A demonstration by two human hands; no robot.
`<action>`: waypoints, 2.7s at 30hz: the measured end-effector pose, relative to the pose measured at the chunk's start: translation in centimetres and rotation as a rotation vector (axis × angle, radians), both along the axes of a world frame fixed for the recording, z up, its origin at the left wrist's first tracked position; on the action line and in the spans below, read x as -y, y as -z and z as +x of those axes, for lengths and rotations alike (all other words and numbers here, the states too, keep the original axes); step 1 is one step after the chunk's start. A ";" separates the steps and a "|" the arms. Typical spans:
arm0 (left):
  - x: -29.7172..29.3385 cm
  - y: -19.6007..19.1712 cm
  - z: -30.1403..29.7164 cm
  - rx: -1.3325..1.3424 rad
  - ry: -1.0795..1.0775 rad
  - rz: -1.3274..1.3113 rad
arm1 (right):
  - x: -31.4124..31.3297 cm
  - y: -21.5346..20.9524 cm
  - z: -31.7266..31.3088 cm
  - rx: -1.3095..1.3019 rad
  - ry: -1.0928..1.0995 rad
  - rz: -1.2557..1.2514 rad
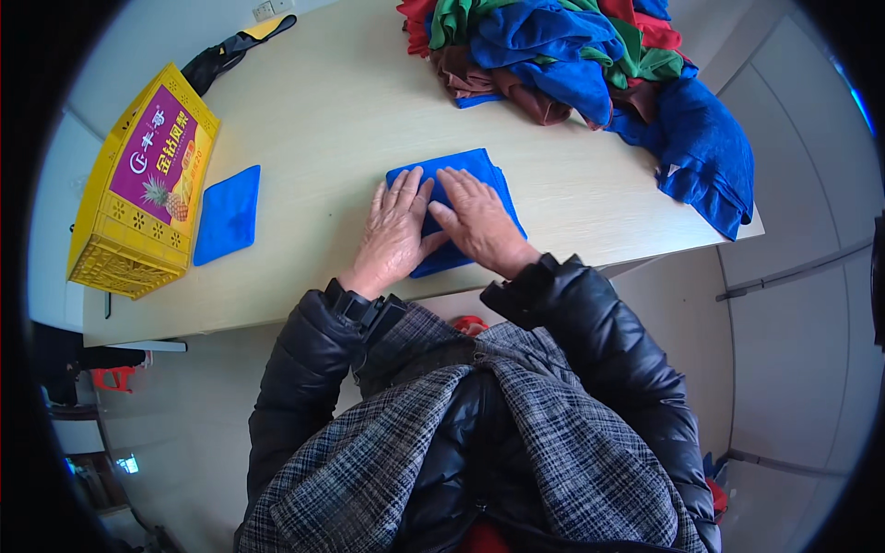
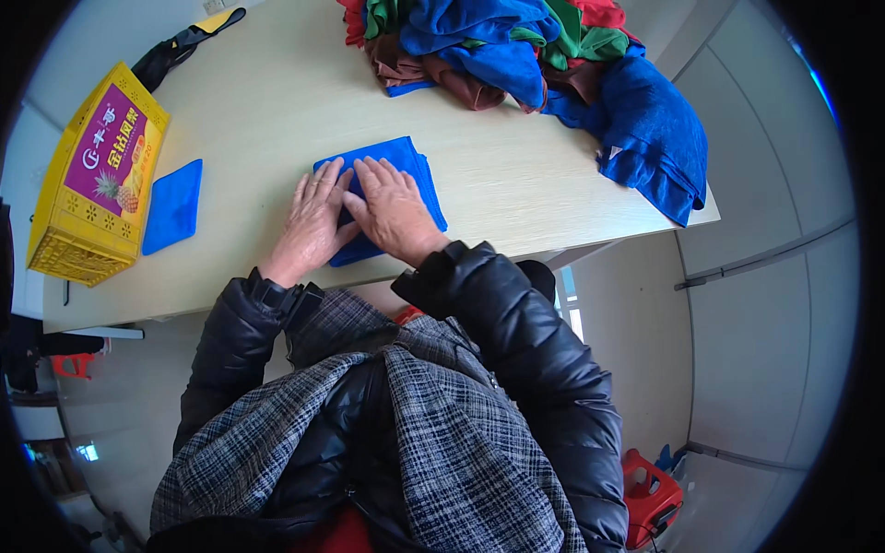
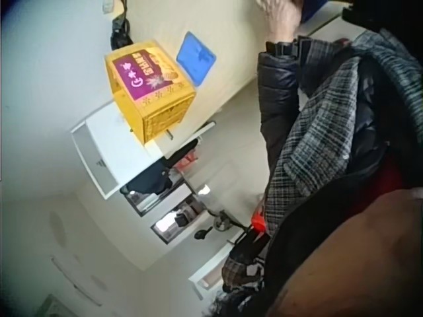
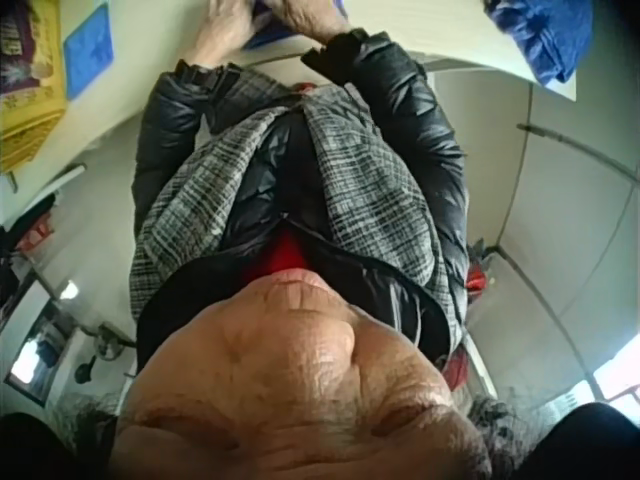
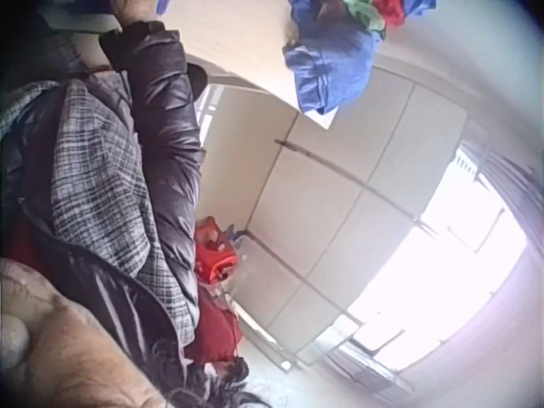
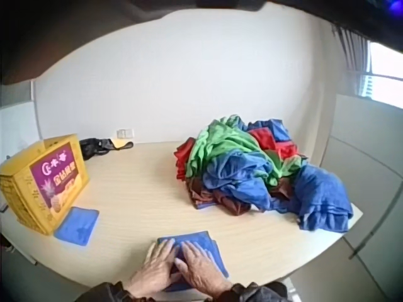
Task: Fold blue clothes on a table.
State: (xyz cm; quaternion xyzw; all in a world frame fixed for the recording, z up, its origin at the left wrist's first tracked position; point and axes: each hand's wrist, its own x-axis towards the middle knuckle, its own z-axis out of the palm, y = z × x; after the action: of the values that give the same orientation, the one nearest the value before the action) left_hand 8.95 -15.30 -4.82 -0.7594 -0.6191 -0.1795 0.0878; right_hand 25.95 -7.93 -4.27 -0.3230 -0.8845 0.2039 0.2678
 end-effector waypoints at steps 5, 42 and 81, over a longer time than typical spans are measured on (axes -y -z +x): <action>-1.0 1.7 -0.1 0.011 -0.026 -0.202 | 0.1 2.5 -0.3 0.234 0.080 0.131; 2.6 -2.7 2.7 0.182 -0.024 -0.046 | -0.9 -0.6 2.3 0.202 0.086 0.148; -0.6 1.8 6.6 0.019 0.126 -0.106 | -0.9 3.8 3.9 0.076 0.067 0.027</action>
State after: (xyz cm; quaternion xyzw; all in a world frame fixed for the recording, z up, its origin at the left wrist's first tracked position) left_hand 15.59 -14.73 -6.62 -0.7986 -0.5797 -0.1589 0.0304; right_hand 29.81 -7.02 -8.09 -0.3563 -0.8854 0.1704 0.2449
